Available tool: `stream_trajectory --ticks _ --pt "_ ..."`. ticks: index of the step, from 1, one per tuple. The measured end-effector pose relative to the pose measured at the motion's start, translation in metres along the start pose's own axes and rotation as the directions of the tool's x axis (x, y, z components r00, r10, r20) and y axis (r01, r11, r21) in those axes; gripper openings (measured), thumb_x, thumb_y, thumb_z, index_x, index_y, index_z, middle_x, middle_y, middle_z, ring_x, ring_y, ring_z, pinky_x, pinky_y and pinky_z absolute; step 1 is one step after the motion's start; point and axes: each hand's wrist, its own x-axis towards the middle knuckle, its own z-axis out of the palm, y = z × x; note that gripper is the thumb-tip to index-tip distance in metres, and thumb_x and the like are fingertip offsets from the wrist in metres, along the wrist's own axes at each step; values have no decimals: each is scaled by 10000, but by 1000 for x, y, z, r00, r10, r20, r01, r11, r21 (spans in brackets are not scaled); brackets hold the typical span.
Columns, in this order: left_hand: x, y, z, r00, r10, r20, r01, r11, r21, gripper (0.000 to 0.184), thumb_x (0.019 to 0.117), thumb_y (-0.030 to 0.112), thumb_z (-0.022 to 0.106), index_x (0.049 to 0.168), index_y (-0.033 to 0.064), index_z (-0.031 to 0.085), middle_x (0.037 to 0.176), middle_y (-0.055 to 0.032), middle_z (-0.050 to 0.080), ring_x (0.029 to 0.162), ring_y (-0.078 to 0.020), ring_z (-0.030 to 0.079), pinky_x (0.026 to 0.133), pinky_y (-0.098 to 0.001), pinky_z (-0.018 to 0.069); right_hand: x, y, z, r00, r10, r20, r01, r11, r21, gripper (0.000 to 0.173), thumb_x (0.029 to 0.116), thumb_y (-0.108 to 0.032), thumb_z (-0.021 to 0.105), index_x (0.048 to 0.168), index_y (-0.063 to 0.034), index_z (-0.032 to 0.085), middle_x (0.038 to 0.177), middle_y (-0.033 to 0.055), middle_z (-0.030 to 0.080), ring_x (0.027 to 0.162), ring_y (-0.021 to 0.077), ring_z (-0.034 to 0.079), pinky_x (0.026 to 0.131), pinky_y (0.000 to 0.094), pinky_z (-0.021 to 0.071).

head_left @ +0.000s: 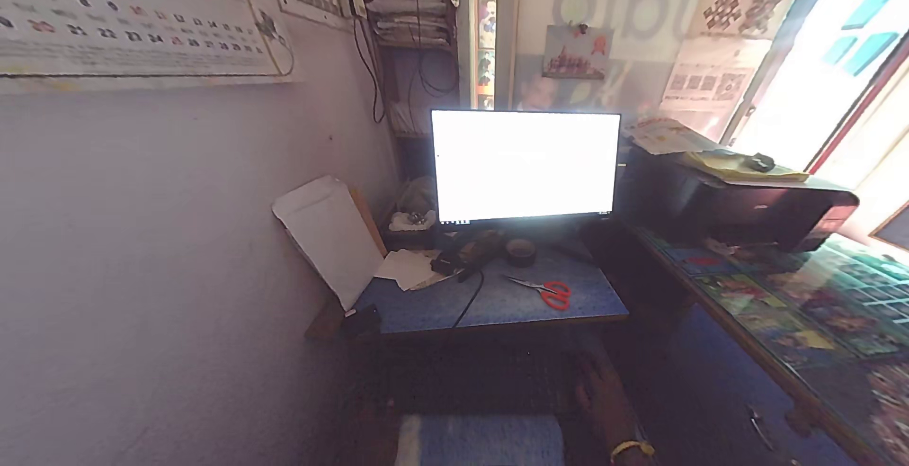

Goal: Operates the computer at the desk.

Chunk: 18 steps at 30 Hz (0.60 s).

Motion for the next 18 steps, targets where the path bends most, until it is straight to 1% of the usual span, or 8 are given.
stream_trajectory --ticks 4,9,12,15,18 --pt "2 -4 4 1000 7 -28 -7 1000 4 667 1063 478 388 1484 -35 457 1531 -289 441 1429 -428 438 1169 -564 363 0 1 1 1000 -12 -15 12 1000 -6 443 961 -289 587 1367 -134 670 1459 174 577 1353 368 549 1110 507 466" --pt "2 -2 4 1000 -13 -22 14 1000 28 661 1065 480 379 1478 -29 469 1526 -286 448 1424 -427 444 1162 -573 365 0 -1 -1 1000 -2 -3 2 1000 -3 447 964 -290 583 1379 -143 661 1466 173 571 1367 365 537 1118 506 459" --pt "-1 1 -1 1000 -16 0 16 1000 23 655 1071 469 368 1481 -33 464 1525 -284 453 1419 -428 450 1159 -576 368 0 -2 -3 1000 3 8 -3 1000 -13 446 964 -291 585 1377 -141 663 1466 176 571 1365 367 539 1117 513 458" --pt "-3 4 -5 1000 -23 12 23 1000 17 658 1076 459 355 1486 -47 450 1502 -289 477 1386 -428 490 1137 -581 393 0 -1 -2 1000 -2 -2 2 1000 -7 443 961 -287 584 1370 -138 668 1464 175 573 1360 366 543 1112 513 462" --pt "-1 5 -6 999 -37 25 37 999 15 660 1076 454 361 1504 -45 423 1496 -290 481 1383 -424 493 1133 -580 397 2 0 -1 1000 -9 -1 9 1000 -17 453 963 -308 582 1375 -136 663 1449 175 583 1361 361 542 1116 504 460"
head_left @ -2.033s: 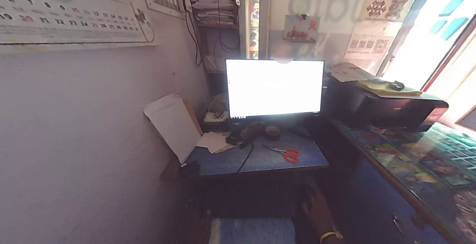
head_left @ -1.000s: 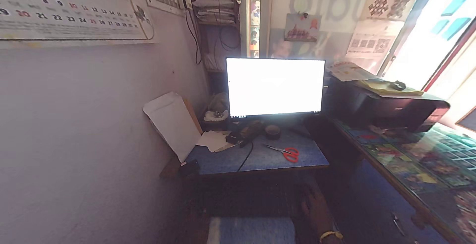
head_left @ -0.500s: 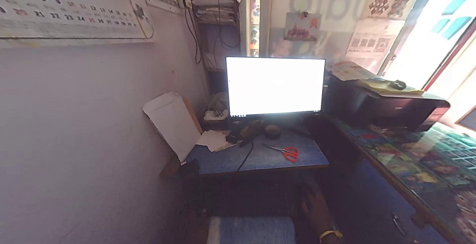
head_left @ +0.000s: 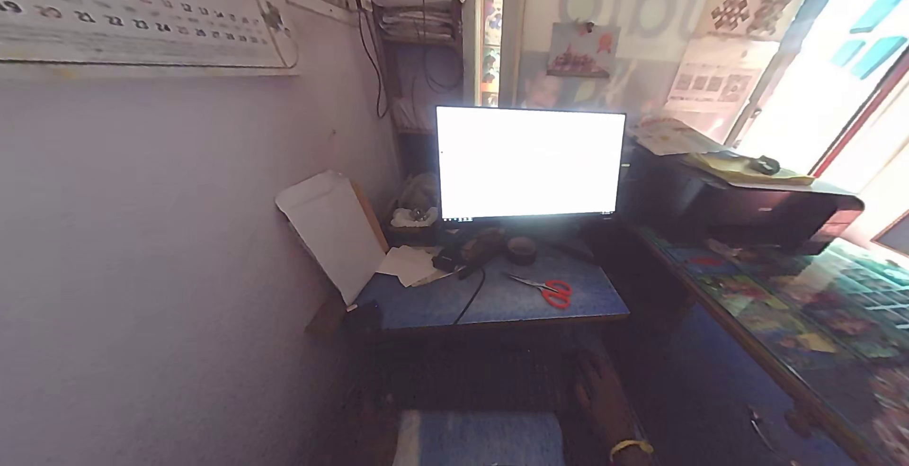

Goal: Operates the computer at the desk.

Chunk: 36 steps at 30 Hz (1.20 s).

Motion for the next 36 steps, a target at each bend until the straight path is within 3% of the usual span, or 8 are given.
stream_trajectory --ticks 12,16,20,22,24,27,31,36 --pt "-6 14 -16 1000 11 25 -12 999 43 630 1053 440 431 1428 -59 513 1469 -296 505 1371 -437 498 1112 -593 416 1 0 3 1000 -5 -23 5 1000 -6 473 959 -308 583 1400 -147 641 1454 156 583 1363 349 542 1116 500 464" --pt "-14 27 -19 978 194 78 -202 973 108 622 1019 459 496 1400 -28 567 1505 -287 478 1438 -443 415 1180 -602 318 3 -3 1 998 -24 -50 24 1000 4 465 947 -294 587 1375 -127 659 1438 163 595 1344 358 558 1104 506 474" --pt "-24 60 -10 843 522 128 -529 848 29 554 1048 425 413 1436 64 574 1536 -217 484 1464 -414 400 1216 -575 265 3 -3 0 999 -32 -41 32 999 -3 469 936 -301 592 1361 -118 667 1440 165 593 1350 362 553 1109 517 468" --pt "-31 91 -25 802 551 231 -537 834 -128 485 1048 354 483 1477 141 560 1613 -160 402 1524 -377 303 1246 -531 219 5 -3 -3 1000 6 -2 -6 1000 -21 494 936 -313 598 1385 -112 646 1459 195 567 1357 378 542 1103 522 472" --pt "-33 100 -3 752 652 96 -634 755 -166 476 1015 383 528 1442 187 604 1587 -142 449 1485 -375 383 1211 -561 280 5 -5 -7 999 45 24 -44 999 -27 520 940 -312 600 1418 -109 619 1491 216 534 1366 397 533 1091 541 476" --pt "-30 100 26 703 680 208 -684 727 -60 643 1053 571 317 1586 220 401 1675 -39 312 1552 -307 268 1245 -595 178 3 -6 -6 998 45 41 -44 999 -23 532 942 -309 605 1434 -108 603 1494 222 529 1369 407 527 1101 546 467" --pt "-38 101 48 736 676 28 -670 734 -112 579 1036 575 401 1430 208 611 1629 -32 405 1531 -260 325 1247 -530 246 1 -17 -19 986 118 117 -117 993 -15 540 952 -295 622 1449 -90 575 1496 220 528 1386 399 511 1144 548 425" --pt "-62 125 6 694 644 321 -631 759 -160 521 1002 428 490 1419 138 605 1536 -112 516 1456 -334 430 1203 -549 311 4 -24 -30 987 119 107 -122 992 24 580 926 -236 673 1465 -60 552 1523 252 484 1409 445 462 1168 567 384"
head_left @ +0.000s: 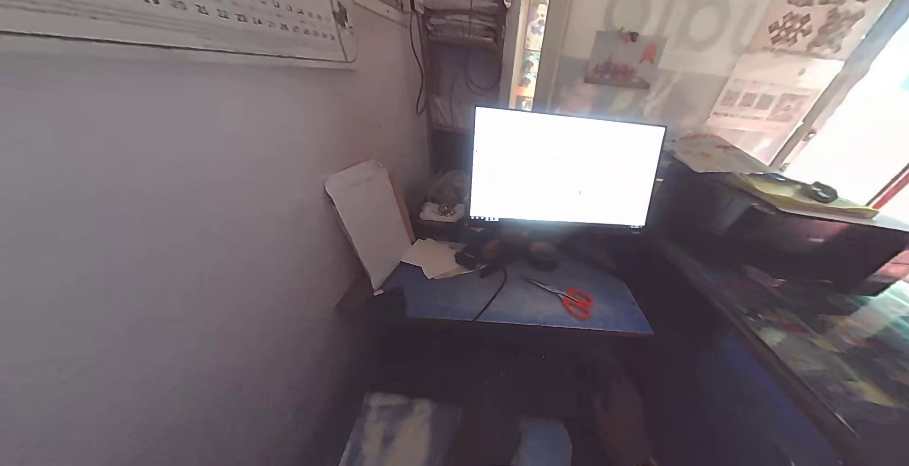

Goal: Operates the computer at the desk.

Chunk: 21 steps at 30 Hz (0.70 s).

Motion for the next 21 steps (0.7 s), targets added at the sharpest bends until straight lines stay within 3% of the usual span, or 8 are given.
stream_trajectory --ticks 1,4,9,15,21 --pt "0 7 -13 995 -12 102 16 999 -32 539 1025 413 479 1484 135 538 1588 -114 449 1495 -329 368 1229 -542 263 0 5 3 1000 -16 -5 16 1000 -8 572 936 -251 656 1459 -44 555 1533 258 472 1417 442 457 1175 563 378" --pt "4 -3 1 994 54 95 -48 997 -61 557 1054 393 437 1519 91 488 1629 -132 385 1534 -317 304 1264 -527 185 0 9 5 996 10 92 -4 998 -61 552 1008 -331 567 1478 -41 535 1546 262 456 1437 406 451 1181 527 381" --pt "4 -27 39 988 131 -87 -133 991 -9 552 1066 462 413 1470 111 551 1630 -120 386 1536 -299 307 1262 -526 211 -2 14 15 993 -114 24 115 993 -22 502 995 -317 563 1445 -98 592 1502 248 513 1390 413 503 1141 551 425" --pt "-1 -24 30 987 145 -75 -146 989 -10 544 1068 456 405 1508 157 518 1654 -71 354 1546 -277 284 1264 -516 196 -1 23 26 984 -172 -39 171 985 -24 478 967 -304 597 1395 -95 641 1477 254 534 1369 428 519 1122 553 446" --pt "3 -32 45 978 189 -90 -189 982 8 504 1073 468 394 1444 187 589 1649 -60 365 1549 -263 281 1267 -510 193 -3 24 26 980 -184 -73 184 983 -4 461 960 -272 601 1387 -103 649 1472 222 552 1365 399 533 1117 547 455"
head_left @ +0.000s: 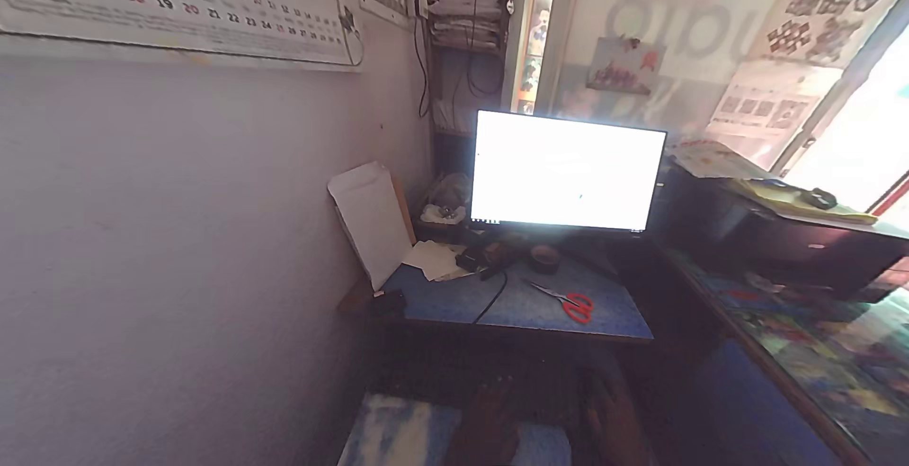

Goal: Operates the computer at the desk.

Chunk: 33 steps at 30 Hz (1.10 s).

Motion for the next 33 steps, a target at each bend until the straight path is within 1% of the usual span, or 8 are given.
stream_trajectory --ticks 7,12,17,21,23,26,29,33 --pt "2 -2 4 1000 10 -7 -10 1000 18 497 1073 474 396 1430 198 604 1650 -55 365 1551 -255 278 1266 -507 195 0 0 -1 1000 -4 5 4 1000 13 450 961 -260 606 1369 -77 656 1487 221 538 1381 394 519 1130 536 444" --pt "1 -3 5 1000 12 -4 -12 1000 18 530 1077 479 379 1441 156 589 1657 -57 349 1555 -251 267 1269 -497 190 -1 1 1 999 -23 -29 23 1000 9 441 954 -256 609 1356 -85 669 1469 216 558 1359 394 542 1110 529 466" --pt "1 -2 5 999 19 -26 -19 1000 25 552 1072 493 379 1453 144 573 1660 -53 345 1556 -246 267 1267 -494 205 -2 2 0 1000 -9 -13 9 1000 4 446 965 -266 600 1367 -82 660 1471 225 552 1360 398 539 1115 529 461" --pt "2 1 1 1000 17 -5 -17 1000 14 568 1069 502 382 1495 156 529 1665 -50 333 1558 -248 259 1264 -516 200 -3 -1 -6 1000 17 20 -17 1000 -6 453 971 -272 605 1384 -92 649 1486 232 535 1378 398 521 1128 532 446" --pt "3 2 0 1000 22 -9 -22 999 26 581 1063 514 385 1511 166 510 1663 -46 339 1556 -245 267 1262 -522 205 -4 -2 -7 1000 19 -6 -19 1000 -7 452 967 -268 620 1380 -88 652 1472 243 545 1363 414 533 1117 545 455" --pt "3 3 -1 1000 24 -2 -23 999 31 597 1063 522 384 1532 167 480 1670 -36 325 1559 -238 259 1265 -526 195 -4 -1 -4 999 14 -44 -16 999 -35 453 965 -266 614 1380 -89 653 1456 225 569 1347 409 551 1107 543 467" --pt "3 2 0 1000 27 3 -27 999 45 618 1063 531 377 1550 159 454 1673 -33 320 1559 -234 259 1265 -528 192 -3 -2 -4 999 30 -26 -32 999 -42 467 972 -278 607 1394 -82 639 1475 214 557 1363 398 540 1124 537 452" --pt "2 1 1 999 19 39 -19 1000 4 678 1056 549 381 1586 126 384 1688 -40 282 1572 -234 217 1276 -533 129 -2 -7 -7 998 55 -36 -55 998 -15 466 968 -259 602 1392 -66 636 1448 264 558 1338 441 547 1103 569 458"
